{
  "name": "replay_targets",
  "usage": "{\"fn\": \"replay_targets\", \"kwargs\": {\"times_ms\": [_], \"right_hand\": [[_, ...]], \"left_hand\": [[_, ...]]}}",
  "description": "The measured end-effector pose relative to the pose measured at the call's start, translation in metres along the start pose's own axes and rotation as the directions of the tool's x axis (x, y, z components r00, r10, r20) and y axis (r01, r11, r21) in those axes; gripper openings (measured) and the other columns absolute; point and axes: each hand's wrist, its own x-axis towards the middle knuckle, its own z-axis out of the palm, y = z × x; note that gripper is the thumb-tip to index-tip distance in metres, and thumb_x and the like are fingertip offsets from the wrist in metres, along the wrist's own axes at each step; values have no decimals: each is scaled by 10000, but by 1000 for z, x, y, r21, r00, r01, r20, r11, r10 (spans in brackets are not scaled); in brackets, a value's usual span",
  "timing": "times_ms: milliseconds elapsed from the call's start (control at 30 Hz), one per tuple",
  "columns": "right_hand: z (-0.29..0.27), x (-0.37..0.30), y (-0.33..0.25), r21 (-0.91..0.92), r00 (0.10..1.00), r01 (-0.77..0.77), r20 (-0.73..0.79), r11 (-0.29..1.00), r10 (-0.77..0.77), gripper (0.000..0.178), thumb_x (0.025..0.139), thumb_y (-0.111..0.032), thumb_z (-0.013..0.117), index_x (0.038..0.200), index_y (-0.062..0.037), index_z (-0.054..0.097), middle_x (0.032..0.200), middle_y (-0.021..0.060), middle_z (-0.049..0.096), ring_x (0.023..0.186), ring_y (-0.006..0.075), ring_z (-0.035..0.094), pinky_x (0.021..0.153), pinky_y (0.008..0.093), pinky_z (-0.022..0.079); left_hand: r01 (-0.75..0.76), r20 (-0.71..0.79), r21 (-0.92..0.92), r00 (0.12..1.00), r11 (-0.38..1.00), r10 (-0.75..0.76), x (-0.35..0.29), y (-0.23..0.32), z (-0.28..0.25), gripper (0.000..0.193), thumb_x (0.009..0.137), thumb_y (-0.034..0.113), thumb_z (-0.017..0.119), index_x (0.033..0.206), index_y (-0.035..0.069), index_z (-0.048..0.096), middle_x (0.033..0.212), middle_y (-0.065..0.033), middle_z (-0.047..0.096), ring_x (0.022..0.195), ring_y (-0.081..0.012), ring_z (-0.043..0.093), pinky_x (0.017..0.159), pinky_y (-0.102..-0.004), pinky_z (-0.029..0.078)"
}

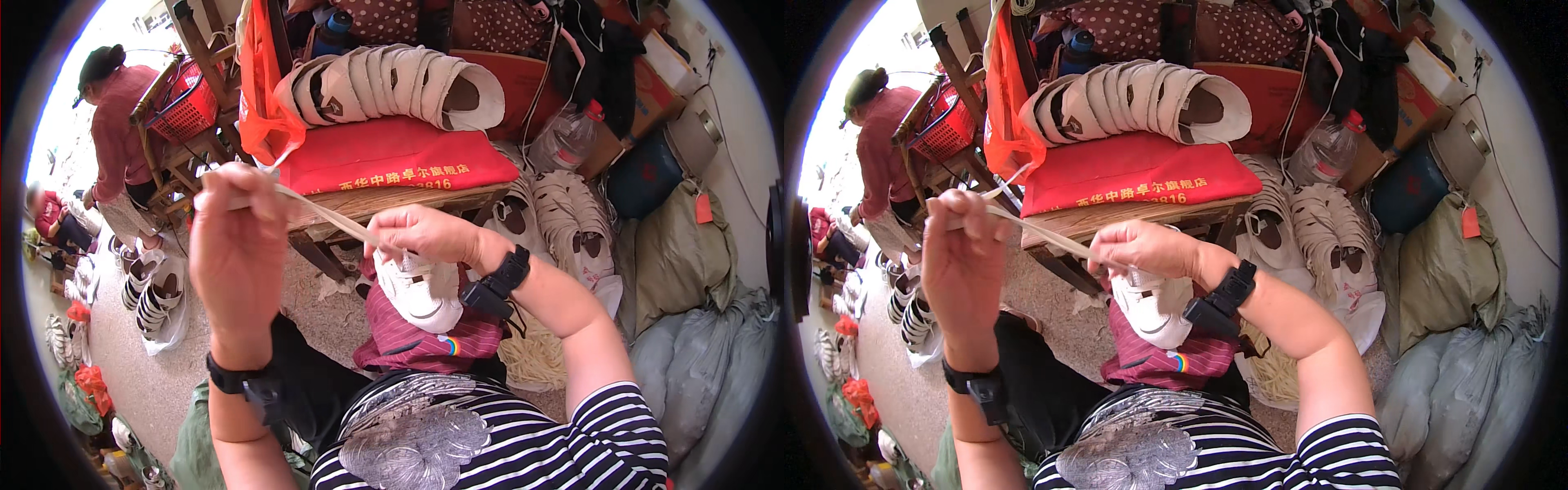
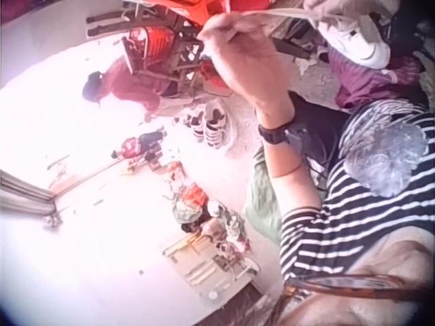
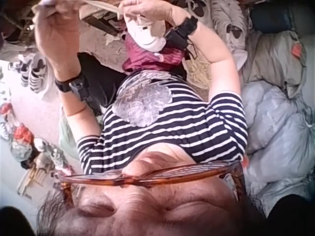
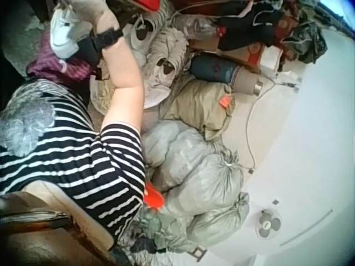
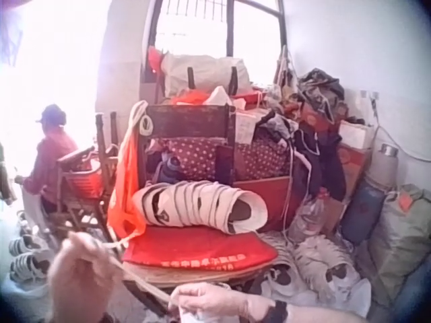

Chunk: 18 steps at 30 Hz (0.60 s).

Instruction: The recorder is lacing white sneakers as part of a manufacturing process.

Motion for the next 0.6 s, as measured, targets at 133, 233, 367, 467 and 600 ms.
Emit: {"fn": "replay_targets", "kwargs": {"times_ms": [133,233,367,467,600], "right_hand": [[-16,-28,-11,262,923,155,-381,952,-45,152,918,-119,600,1038,-27,598,758,-39,524,652,59,512,675,225,469],[-34,-70,-17,454,842,360,-534,815,-74,226,891,-76,606,1099,-8,548,661,-43,427,584,72,451,649,237,452],[-90,-160,-8,524,638,613,-770,591,21,197,925,-67,556,1112,-11,528,609,-34,390,529,72,399,577,213,384],[-153,-260,32,511,403,644,-859,569,315,198,930,-31,484,1123,-23,527,602,-37,394,476,84,361,491,225,333],[-195,-388,127,389,18,598,-881,701,473,251,852,16,430,1044,-37,582,621,-32,423,451,86,348,420,234,318]], "left_hand": [[-60,-125,-72,991,996,51,0,22,-58,200,1034,156,423,1053,0,547,842,-38,505,739,-120,466,730,-286,420],[-69,-281,-284,960,956,-14,-14,42,-131,195,998,31,434,1177,-36,474,876,-55,483,735,-120,454,736,-288,418],[-96,-644,-206,762,974,-61,-42,71,-278,203,937,-90,447,1126,-71,517,928,-126,552,840,-232,544,842,-335,473],[-178,-672,-176,740,968,14,-66,90,-346,184,945,-56,428,1090,-76,540,973,-160,591,882,-248,559,865,-369,476],[-199,-793,255,517,946,323,-78,87,-364,230,991,3,357,1105,-77,540,984,-169,613,904,-244,596,919,-372,497]]}}
